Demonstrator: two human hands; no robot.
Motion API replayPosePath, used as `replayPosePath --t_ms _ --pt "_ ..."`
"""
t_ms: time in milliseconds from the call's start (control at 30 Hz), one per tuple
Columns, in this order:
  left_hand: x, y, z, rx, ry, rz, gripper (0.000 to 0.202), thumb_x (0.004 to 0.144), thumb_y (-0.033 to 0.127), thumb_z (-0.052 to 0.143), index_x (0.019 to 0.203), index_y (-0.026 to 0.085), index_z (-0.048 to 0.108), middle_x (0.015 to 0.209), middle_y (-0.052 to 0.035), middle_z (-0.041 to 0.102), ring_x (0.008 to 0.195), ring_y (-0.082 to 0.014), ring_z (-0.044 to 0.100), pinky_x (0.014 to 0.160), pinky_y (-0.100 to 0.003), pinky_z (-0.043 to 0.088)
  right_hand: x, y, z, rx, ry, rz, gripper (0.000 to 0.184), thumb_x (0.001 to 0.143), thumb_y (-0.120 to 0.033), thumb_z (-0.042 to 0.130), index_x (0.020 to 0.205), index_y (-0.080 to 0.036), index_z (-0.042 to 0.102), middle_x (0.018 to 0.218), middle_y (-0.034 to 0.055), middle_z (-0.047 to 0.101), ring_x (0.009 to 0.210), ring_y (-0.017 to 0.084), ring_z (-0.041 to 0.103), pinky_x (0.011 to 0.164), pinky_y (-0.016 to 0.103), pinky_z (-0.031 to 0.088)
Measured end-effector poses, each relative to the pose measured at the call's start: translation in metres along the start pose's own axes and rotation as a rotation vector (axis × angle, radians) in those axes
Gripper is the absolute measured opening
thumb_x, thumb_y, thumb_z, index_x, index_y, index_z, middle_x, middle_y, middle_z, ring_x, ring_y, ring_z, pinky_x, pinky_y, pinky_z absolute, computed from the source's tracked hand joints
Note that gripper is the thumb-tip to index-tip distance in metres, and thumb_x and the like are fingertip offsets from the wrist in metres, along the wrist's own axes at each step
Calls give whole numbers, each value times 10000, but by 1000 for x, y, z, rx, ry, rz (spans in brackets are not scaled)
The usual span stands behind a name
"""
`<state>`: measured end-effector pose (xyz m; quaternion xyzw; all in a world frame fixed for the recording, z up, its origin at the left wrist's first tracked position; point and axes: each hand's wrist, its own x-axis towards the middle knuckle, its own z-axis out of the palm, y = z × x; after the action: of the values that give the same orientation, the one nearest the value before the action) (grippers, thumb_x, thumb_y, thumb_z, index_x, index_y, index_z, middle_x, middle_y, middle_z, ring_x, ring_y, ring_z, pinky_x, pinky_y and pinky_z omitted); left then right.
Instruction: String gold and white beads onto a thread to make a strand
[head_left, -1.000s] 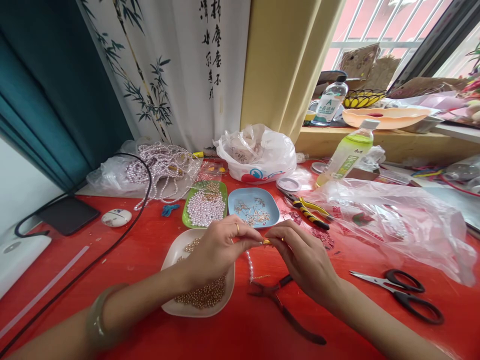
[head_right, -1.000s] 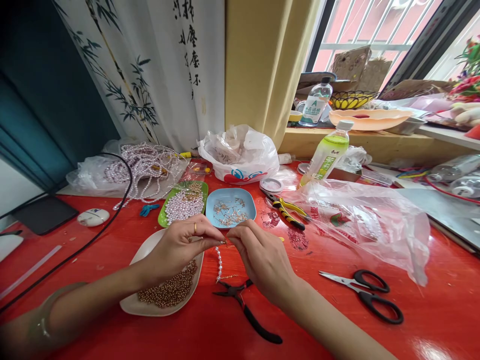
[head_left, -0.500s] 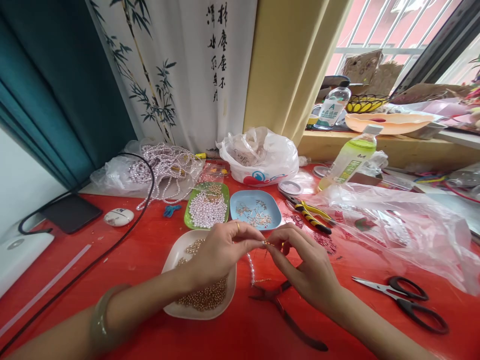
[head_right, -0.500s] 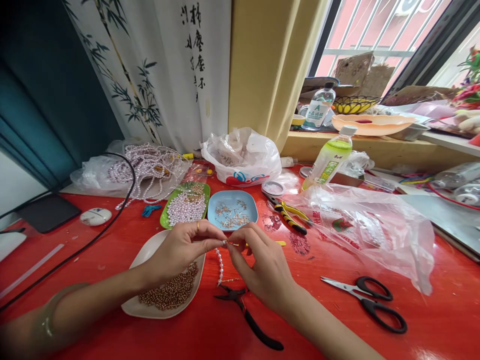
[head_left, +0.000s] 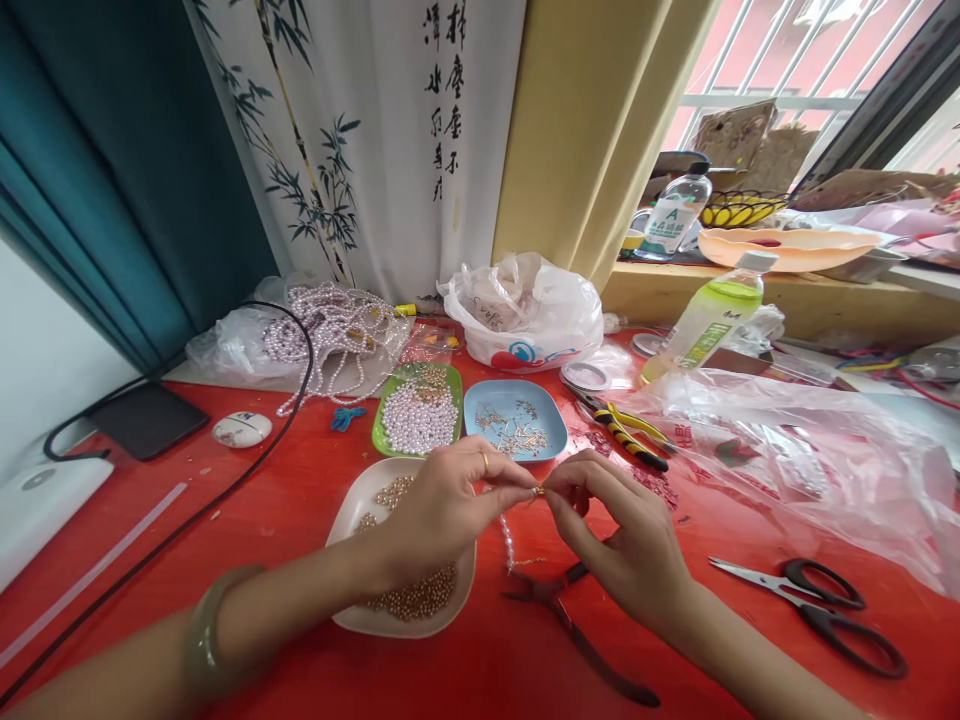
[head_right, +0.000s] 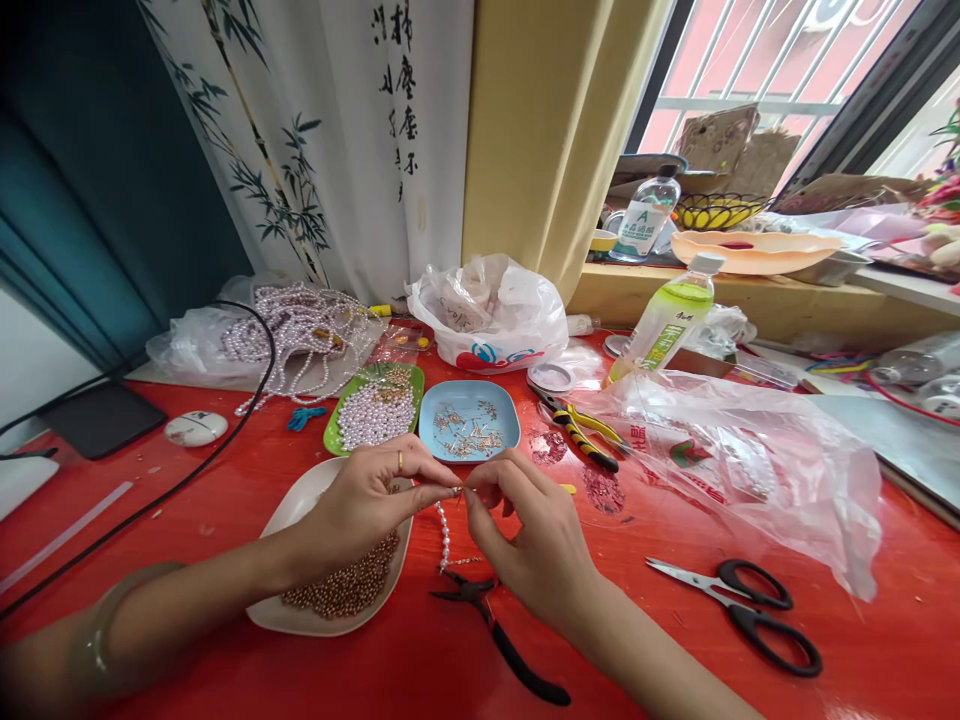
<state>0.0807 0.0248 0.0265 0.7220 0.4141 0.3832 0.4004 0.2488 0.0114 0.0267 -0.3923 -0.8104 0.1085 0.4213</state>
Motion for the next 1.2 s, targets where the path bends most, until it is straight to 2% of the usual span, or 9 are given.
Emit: replayPosePath --t_ms 233,400,533,633,700,967,1200 --pt "0 0 0 34 7 47 136 721 259 549 793 206 651 732 -27 582 718 -131 522 690 -273 411 0 0 1 -12 3 -10 126 753 -97 434 679 -172 503 599 16 510 516 96 439 457 229 401" --pt "0 0 -1 -23 -32 -50 187 716 287 548 860 218 645 810 -35 596 761 -137 542 729 -282 419 2 0 1 -37 34 -20 126 743 -88 448 677 -173 514 579 5 511 494 86 443 451 212 398" --pt "4 0 -3 -160 -156 -139 248 724 302 531 929 202 628 899 -54 619 848 -158 554 788 -303 416 1 2 2 -54 27 -19 119 735 -91 456 685 -169 531 583 4 530 492 80 462 455 202 401" --pt "6 0 -4 -317 -287 -177 277 736 265 514 986 181 602 864 -59 646 829 -152 577 792 -309 423 0 3 2 -76 24 -13 133 731 -88 451 665 -171 531 557 -6 518 475 74 456 443 193 396" --pt "7 -1 -5 -391 -323 -219 284 721 250 535 987 172 598 850 -62 657 815 -150 590 784 -309 431 0 3 1 -86 26 -14 139 728 -88 452 644 -172 524 544 -10 514 463 71 450 434 190 393" --pt "10 -6 -6 -463 -320 -355 220 603 236 649 800 142 623 790 -59 671 751 -140 606 740 -281 448 2 -2 0 -32 11 -10 145 715 -74 453 629 -174 513 561 -2 545 462 68 464 423 180 393" --pt "9 -2 -7 -349 -263 -345 187 590 257 649 738 143 639 744 -52 670 691 -130 599 674 -253 453 2 -2 0 -16 -21 50 142 707 -79 435 626 -174 503 538 -15 488 465 69 427 426 185 375"
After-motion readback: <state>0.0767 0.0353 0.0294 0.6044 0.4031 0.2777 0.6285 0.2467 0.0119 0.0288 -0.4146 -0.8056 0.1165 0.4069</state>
